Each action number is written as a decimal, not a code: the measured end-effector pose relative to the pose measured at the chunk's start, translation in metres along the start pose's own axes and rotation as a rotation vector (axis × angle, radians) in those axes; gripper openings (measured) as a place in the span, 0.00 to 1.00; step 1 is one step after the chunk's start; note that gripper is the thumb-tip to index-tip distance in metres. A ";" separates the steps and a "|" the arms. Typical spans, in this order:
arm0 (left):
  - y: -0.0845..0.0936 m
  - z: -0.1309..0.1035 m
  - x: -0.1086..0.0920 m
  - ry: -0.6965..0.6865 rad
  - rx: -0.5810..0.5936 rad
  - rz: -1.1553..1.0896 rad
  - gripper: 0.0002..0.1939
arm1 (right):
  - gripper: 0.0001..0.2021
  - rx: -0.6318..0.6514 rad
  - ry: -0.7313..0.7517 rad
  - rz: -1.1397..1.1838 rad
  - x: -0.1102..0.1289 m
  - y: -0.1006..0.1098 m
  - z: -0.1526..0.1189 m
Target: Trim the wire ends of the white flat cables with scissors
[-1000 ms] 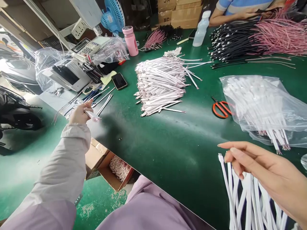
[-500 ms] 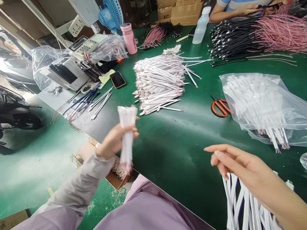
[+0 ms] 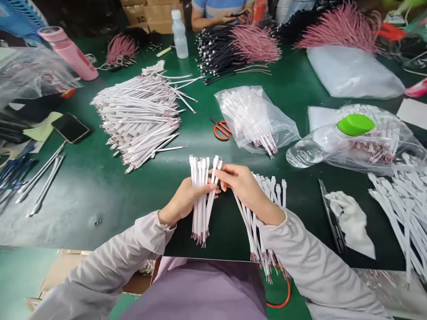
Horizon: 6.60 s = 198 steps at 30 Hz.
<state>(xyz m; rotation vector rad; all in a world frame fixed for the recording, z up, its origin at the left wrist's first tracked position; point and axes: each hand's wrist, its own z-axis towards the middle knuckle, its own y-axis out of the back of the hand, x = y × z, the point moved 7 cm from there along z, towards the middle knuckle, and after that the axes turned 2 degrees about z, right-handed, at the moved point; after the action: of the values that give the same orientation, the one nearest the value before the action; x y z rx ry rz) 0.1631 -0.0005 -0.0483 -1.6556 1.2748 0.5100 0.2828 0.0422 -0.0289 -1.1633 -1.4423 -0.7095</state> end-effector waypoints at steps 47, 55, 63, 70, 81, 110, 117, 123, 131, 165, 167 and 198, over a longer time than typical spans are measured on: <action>0.018 -0.003 -0.010 -0.119 -0.028 0.259 0.15 | 0.14 0.100 -0.181 0.254 -0.012 -0.015 -0.001; 0.018 -0.005 -0.007 -0.100 -0.024 0.201 0.18 | 0.14 -0.002 -0.063 0.105 -0.011 -0.007 0.000; 0.019 -0.003 -0.006 -0.057 -0.019 0.140 0.18 | 0.16 -0.010 -0.102 0.147 -0.013 -0.008 -0.002; 0.020 -0.003 -0.009 -0.120 -0.063 0.235 0.16 | 0.15 -0.024 -0.069 0.093 -0.008 -0.007 -0.002; 0.018 -0.004 -0.008 -0.122 -0.044 0.293 0.15 | 0.18 0.051 -0.098 0.065 -0.010 -0.013 -0.004; 0.017 -0.002 -0.021 -0.064 0.024 0.080 0.19 | 0.14 0.248 -0.269 -0.083 -0.020 -0.027 -0.012; 0.017 -0.003 -0.022 -0.066 0.010 0.135 0.19 | 0.14 0.227 -0.263 -0.130 -0.020 -0.026 -0.013; 0.017 -0.004 -0.023 -0.085 -0.012 0.188 0.19 | 0.14 0.225 -0.295 -0.146 -0.022 -0.027 -0.015; 0.018 -0.003 -0.023 -0.082 -0.005 0.180 0.20 | 0.13 0.223 -0.309 -0.170 -0.022 -0.026 -0.014; 0.016 -0.003 -0.014 -0.104 0.020 0.299 0.12 | 0.19 0.008 -0.186 0.211 -0.012 -0.015 -0.004; 0.019 -0.003 -0.015 -0.127 -0.009 0.361 0.12 | 0.18 -0.018 -0.184 0.221 -0.012 -0.014 -0.003; 0.023 -0.011 -0.037 -0.159 0.083 0.686 0.15 | 0.15 -0.027 -0.047 0.036 -0.012 -0.009 -0.003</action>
<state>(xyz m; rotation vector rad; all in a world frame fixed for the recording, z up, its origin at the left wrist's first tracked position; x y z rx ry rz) 0.1267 0.0089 -0.0245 -1.0519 1.7060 0.9588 0.2751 0.0333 -0.0384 -1.2318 -1.4515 -0.6825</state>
